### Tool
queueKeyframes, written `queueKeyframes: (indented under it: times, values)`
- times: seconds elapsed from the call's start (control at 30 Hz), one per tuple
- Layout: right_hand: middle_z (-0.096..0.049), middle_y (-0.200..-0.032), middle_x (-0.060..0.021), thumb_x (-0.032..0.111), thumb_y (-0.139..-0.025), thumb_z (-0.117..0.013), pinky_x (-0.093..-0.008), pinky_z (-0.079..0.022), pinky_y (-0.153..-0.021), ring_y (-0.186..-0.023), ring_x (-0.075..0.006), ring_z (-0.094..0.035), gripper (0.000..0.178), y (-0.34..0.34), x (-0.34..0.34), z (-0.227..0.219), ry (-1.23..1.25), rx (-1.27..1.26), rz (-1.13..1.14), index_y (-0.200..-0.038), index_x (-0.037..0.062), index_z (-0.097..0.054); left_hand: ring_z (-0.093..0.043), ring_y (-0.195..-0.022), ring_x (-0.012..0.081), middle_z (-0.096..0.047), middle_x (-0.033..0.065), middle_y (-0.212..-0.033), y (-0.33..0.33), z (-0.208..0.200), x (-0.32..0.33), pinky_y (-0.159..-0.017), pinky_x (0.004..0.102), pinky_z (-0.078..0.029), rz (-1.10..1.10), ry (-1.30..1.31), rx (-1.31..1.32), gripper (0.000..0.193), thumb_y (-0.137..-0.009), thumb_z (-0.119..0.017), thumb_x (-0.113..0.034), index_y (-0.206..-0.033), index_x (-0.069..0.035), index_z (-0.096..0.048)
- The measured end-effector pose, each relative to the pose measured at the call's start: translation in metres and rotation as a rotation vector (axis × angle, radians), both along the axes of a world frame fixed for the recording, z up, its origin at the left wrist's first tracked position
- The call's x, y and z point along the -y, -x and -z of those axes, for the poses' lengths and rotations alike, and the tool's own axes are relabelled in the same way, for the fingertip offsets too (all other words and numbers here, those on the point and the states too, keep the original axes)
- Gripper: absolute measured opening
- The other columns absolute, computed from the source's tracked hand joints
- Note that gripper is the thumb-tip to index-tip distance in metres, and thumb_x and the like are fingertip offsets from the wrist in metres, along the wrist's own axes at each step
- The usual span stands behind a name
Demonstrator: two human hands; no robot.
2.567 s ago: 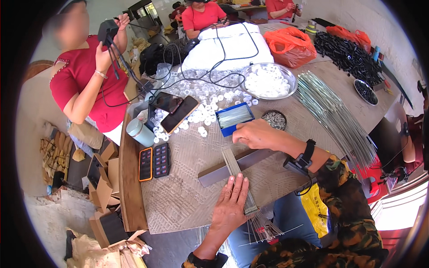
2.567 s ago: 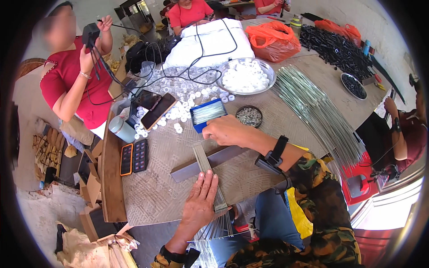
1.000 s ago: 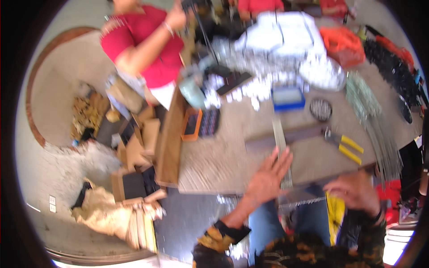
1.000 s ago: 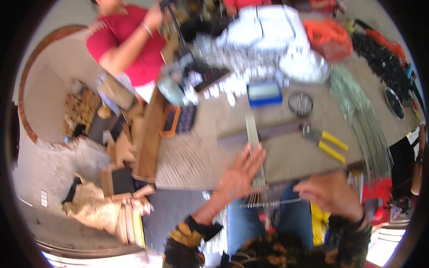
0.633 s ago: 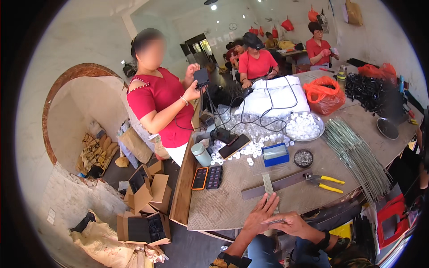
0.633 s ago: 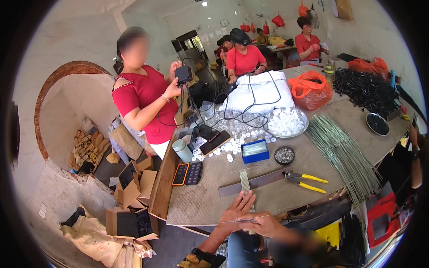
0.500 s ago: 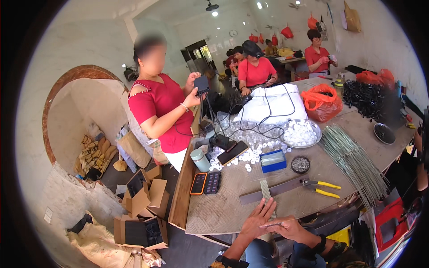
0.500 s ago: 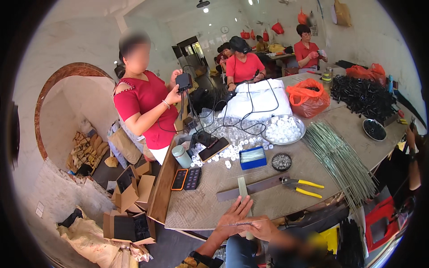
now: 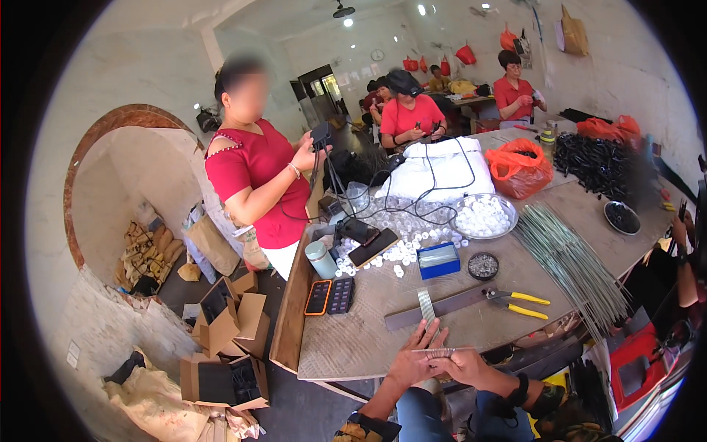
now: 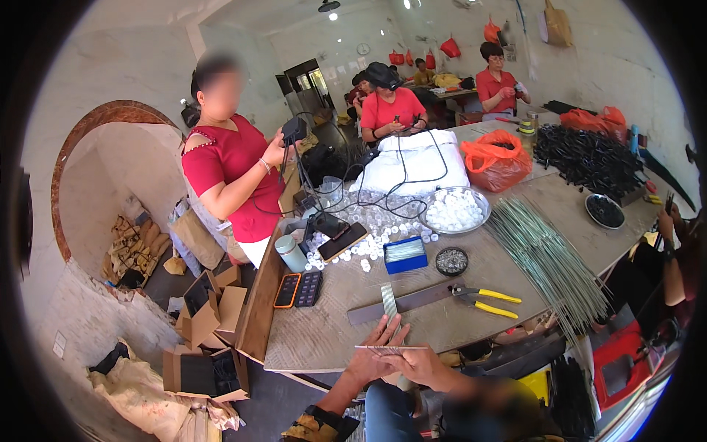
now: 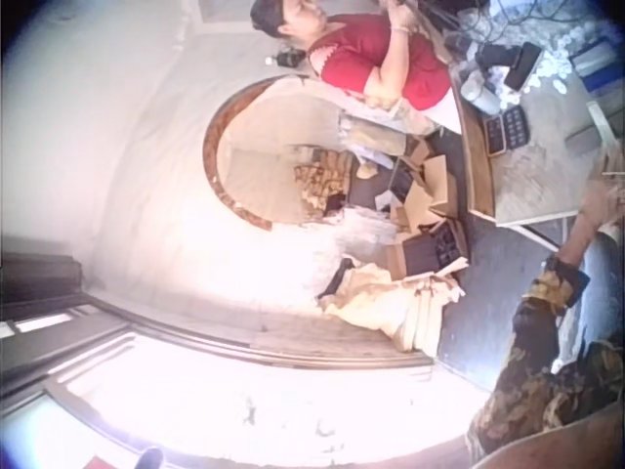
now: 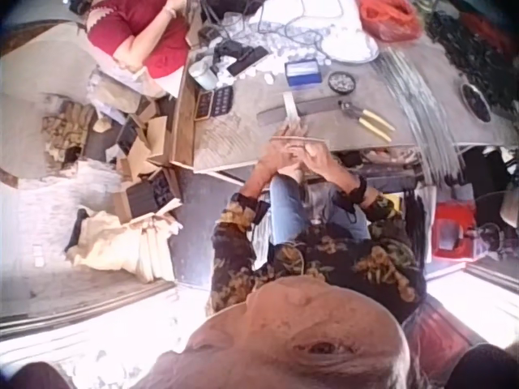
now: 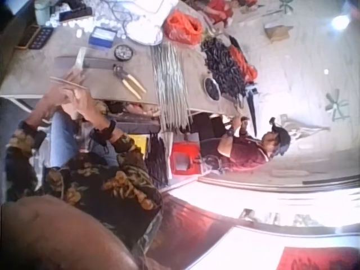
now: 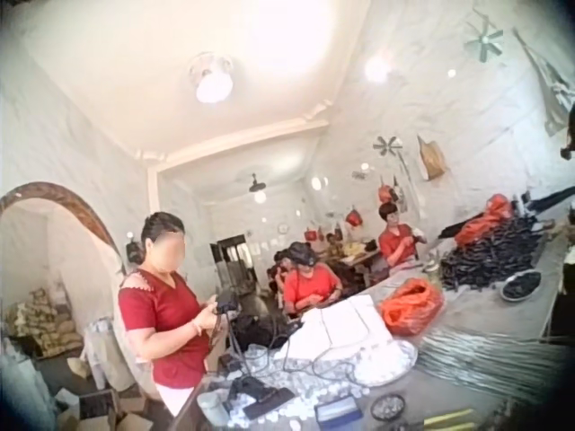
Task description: The person assembles umbrella components by inserting metal ribs into a plastic center hub and then using pliers to secure the rib in place.
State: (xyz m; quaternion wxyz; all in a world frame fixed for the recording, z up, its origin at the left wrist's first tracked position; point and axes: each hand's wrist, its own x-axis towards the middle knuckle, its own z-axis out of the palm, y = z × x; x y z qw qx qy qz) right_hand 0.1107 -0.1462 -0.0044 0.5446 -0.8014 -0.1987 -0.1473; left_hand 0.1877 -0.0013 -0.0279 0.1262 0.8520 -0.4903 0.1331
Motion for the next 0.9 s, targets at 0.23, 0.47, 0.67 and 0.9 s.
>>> queueKeyframes:
  times: [0.23, 0.47, 0.67, 0.9]
  values:
    - [-0.062, -0.096, -0.0108, 0.006, -0.089, -0.045, -0.0250, -0.049, -0.075, -0.084, -0.0137, -0.060, 0.020, 0.031, 0.012, -0.090, -0.291, -0.268, -0.258, -0.101, -0.0034, -0.058, -0.037, -0.120, 0.0311, -0.041, 0.0106, -0.129, 0.023, -0.040, 0.000, -0.098, 0.0488, -0.029, 0.038, 0.112, -0.083, 0.060, -0.072, -0.063, -0.039, -0.124, -0.018, -0.043]
    - [-0.064, -0.088, -0.0105, 0.012, -0.089, -0.049, -0.0228, -0.050, -0.065, -0.078, -0.0136, -0.064, 0.021, 0.091, 0.028, -0.176, 0.000, 0.067, -0.331, -0.102, -0.0015, -0.057, -0.057, -0.064, 0.0352, -0.059, 0.0161, -0.073, 0.080, -0.100, -0.002, -0.055, 0.0402, -0.045, 0.311, 0.192, -0.278, 0.061, -0.080, -0.059, -0.022, -0.132, -0.019, -0.027]
    - [-0.065, -0.083, -0.0103, 0.011, -0.088, -0.049, -0.0231, -0.050, -0.070, -0.081, -0.0131, -0.063, 0.020, 0.097, 0.034, -0.128, -0.032, 0.035, -0.276, -0.098, -0.0048, -0.057, -0.056, -0.072, 0.0310, -0.060, 0.0151, -0.080, 0.122, -0.048, 0.011, -0.066, 0.0337, -0.045, 0.349, 0.225, -0.651, 0.030, -0.087, -0.052, -0.027, -0.106, -0.005, -0.052]
    - [-0.063, -0.086, -0.0096, 0.010, -0.090, -0.046, -0.0234, -0.048, -0.071, -0.081, -0.0131, -0.061, 0.019, 0.085, 0.038, -0.050, -0.512, -0.363, -0.129, -0.092, -0.0060, -0.056, -0.049, -0.058, 0.0181, -0.054, 0.0100, -0.063, 0.137, 0.039, 0.029, -0.059, 0.0299, -0.041, 0.182, 0.063, -1.284, 0.039, -0.089, -0.047, -0.035, -0.080, 0.000, -0.060]
